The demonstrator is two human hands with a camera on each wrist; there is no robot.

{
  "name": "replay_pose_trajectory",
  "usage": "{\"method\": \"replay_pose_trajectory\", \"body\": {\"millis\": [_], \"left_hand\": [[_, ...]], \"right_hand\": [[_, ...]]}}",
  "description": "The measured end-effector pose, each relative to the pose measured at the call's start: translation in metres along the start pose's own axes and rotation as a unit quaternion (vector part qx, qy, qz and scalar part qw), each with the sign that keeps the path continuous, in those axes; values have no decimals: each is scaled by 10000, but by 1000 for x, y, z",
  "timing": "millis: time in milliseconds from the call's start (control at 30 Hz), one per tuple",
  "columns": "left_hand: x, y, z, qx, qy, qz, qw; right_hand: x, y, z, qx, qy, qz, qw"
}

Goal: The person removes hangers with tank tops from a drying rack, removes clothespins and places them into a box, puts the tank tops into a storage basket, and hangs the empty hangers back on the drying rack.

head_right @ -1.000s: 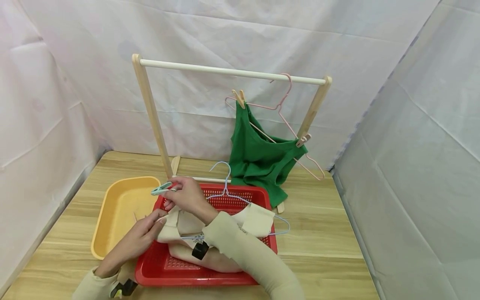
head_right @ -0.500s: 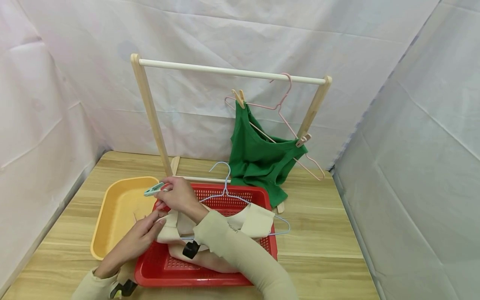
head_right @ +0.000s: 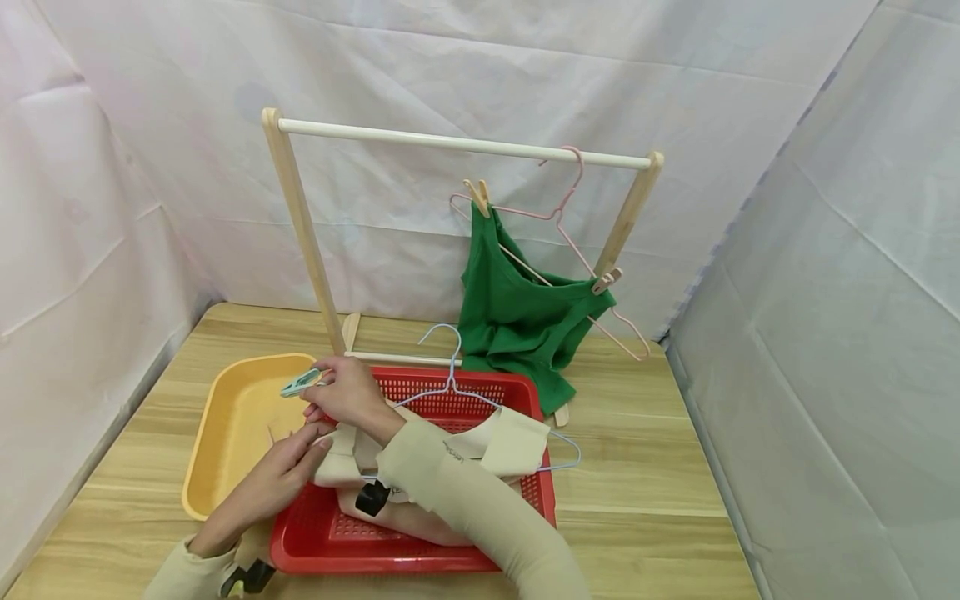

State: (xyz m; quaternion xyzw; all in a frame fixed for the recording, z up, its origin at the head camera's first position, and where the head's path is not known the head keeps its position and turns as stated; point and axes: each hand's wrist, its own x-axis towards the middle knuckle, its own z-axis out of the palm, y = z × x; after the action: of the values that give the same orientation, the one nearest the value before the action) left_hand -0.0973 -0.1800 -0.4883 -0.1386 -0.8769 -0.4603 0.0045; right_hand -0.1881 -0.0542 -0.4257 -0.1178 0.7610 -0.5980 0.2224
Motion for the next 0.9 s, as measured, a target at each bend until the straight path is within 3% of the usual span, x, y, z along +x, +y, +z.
{"method": "replay_pose_trajectory", "body": {"millis": [200,567,900], "left_hand": [[1,0,0,-128,-102,-39,9999],[1,-3,1,-55,30,332,9994],[1,-1,1,-92,-2,311,9995]], "right_hand": [[3,2,1,-123,25,-38,9999],[9,4,0,-238,123,21,9996],[13,4,3,-365,111,-17,9993]]}}
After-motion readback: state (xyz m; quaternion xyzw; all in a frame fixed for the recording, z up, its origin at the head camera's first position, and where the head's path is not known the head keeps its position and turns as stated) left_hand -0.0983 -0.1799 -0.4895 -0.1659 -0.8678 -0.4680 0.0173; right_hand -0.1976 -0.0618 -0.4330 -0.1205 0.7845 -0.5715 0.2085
